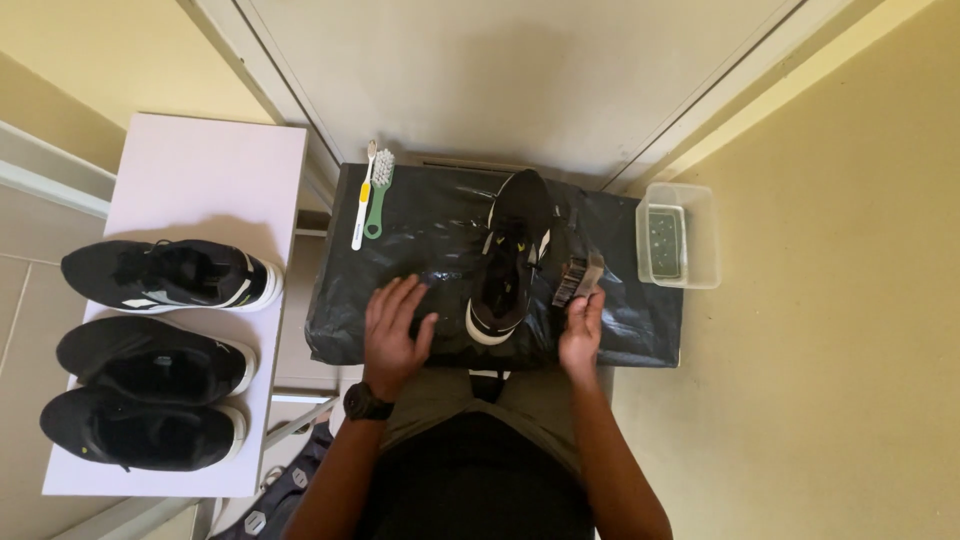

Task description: The person scrubs the white midsole of a black and white sneaker using a small brush. They repeatedly dip the brush into a small container of liquid and continue scrubbing the same shoe throughout the clip.

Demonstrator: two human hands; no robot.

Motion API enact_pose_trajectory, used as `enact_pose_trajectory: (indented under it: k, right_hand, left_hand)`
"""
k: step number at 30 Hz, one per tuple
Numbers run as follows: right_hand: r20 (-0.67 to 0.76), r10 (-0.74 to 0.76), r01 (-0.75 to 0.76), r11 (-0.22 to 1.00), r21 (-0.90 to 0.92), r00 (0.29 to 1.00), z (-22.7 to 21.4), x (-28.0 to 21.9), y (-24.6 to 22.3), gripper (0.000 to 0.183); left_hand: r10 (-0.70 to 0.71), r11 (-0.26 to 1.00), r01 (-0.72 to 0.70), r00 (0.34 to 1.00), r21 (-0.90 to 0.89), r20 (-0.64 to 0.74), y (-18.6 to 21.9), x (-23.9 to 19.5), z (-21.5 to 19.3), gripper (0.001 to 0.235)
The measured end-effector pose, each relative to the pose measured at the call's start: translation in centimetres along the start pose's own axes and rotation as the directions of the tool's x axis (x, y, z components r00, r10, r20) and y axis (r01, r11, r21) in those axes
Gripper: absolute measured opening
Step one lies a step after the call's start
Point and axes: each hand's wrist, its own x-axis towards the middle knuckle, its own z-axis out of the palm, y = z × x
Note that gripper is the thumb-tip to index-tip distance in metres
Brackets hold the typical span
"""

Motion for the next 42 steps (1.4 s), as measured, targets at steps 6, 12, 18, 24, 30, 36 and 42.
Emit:
enact_pose_trajectory:
  k: [6,12,18,24,30,36,42]
  right_hand:
    - [-0.001,-0.086,0.086,0.994,-0.069,0.996,-0.5,-1.0,-1.1,0.039]
    - [0.008,-0.137,0.136,0.987,0.090,0.991,0.6,-0.8,-0.9,0.039]
    - [-0.036,-0.150,0.148,0.988,-0.048,0.988,0.1,-0.7,-0.2,0.039]
    - [-0.014,-0.132,0.131,0.990,-0.049,0.991,0.1,-0.9,-1.0,0.037]
    - [-0.009,-0.079,0.079,0.992,0.096,0.997,2.4,-1.2,-4.8,0.042]
    - [-0.138,0.009,0.019,0.979,0.203,0.990,5.0,-1.7,-2.6,0.051]
    - [0.011,0.027,-0.029,0.949,0.315,1.000,5.3,-1.5,-2.7,0.041]
  left_hand:
    - [-0.378,0.885,0.438,0.874,0.160,-0.305,-5.3,-5.4,-1.3,0.069]
    - [-0.550,0.834,0.530,0.821,-0.151,-0.156,-7.9,-5.6,0.3,0.074]
    - [-0.492,0.866,0.460,0.854,-0.198,-0.170,-9.7,-5.1,0.9,0.063]
    - [-0.405,0.906,0.424,0.866,0.001,-0.293,-8.9,-5.3,-0.1,0.066]
    - [-0.154,0.971,0.113,0.970,-0.212,-0.189,-1.6,-1.3,-0.5,0.053]
    - [-0.145,0.767,0.303,0.940,-0.566,0.307,7.8,4.2,1.0,0.081]
    - [-0.163,0.751,0.444,0.843,-0.489,0.513,9.8,4.4,2.2,0.102]
